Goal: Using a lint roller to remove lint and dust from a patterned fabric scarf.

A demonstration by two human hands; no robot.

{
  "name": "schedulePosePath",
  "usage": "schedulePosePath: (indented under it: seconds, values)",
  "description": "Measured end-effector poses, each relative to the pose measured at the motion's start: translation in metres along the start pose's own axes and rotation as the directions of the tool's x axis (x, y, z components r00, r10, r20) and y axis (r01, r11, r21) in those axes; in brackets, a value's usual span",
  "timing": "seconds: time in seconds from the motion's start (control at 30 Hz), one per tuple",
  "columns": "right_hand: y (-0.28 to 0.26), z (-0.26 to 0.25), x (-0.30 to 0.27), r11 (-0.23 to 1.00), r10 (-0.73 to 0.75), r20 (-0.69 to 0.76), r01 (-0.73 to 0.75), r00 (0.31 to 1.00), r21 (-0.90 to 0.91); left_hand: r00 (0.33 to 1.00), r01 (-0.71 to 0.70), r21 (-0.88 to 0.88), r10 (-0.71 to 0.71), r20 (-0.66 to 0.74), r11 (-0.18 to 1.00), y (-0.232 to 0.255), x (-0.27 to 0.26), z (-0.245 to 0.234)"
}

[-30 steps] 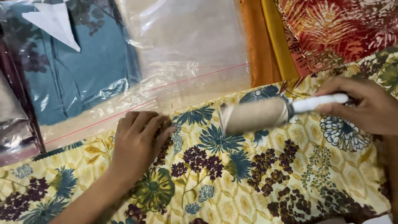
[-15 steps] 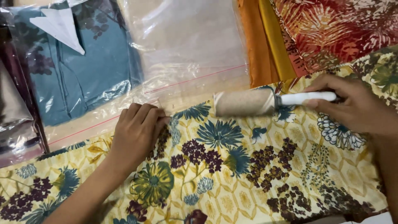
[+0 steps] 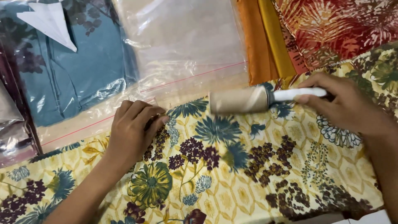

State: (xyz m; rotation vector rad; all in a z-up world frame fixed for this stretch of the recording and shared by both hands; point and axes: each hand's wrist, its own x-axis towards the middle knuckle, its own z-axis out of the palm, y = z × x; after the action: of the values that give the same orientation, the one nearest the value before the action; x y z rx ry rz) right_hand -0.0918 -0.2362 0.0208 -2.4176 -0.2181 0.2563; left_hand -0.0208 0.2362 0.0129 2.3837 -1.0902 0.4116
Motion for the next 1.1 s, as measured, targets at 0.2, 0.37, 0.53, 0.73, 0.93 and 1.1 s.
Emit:
schedulePosePath:
  seconds: [0.2, 0.37, 0.53, 0.73, 0.93, 1.1]
  values:
    - [0.027, -0.009, -0.013, 0.993, -0.083, 0.089, 0.075, 0.993, 0.093, 1.000, -0.021, -0.014, 0.021, -0.001, 1.000, -0.001, -0.001, 0.001]
    - [0.013, -0.012, -0.008, 0.997, -0.062, 0.268, 0.046, 0.961, 0.066, 0.995, -0.098, 0.004, 0.098, -0.015, 0.995, 0.000, -0.004, 0.002]
    - [0.017, -0.010, -0.007, 0.996, 0.084, 0.315, -0.089, 0.945, 0.000, 0.989, -0.146, 0.001, 0.146, -0.010, 0.989, -0.001, -0.003, 0.003]
    - [0.012, -0.012, -0.005, 0.995, -0.051, 0.090, 0.058, 0.995, -0.085, 1.000, -0.023, 0.006, 0.023, 0.000, 1.000, -0.007, -0.005, 0.001]
    - [0.016, -0.015, -0.009, 0.997, 0.075, -0.121, -0.075, 0.990, 0.002, 0.999, 0.008, 0.087, -0.012, 0.040, 0.996, -0.002, -0.003, -0.004]
    - [0.021, -0.020, -0.017, 0.995, 0.061, 0.010, -0.062, 0.998, 0.073, 0.999, -0.033, 0.082, 0.030, 0.038, 0.996, 0.006, -0.005, -0.006]
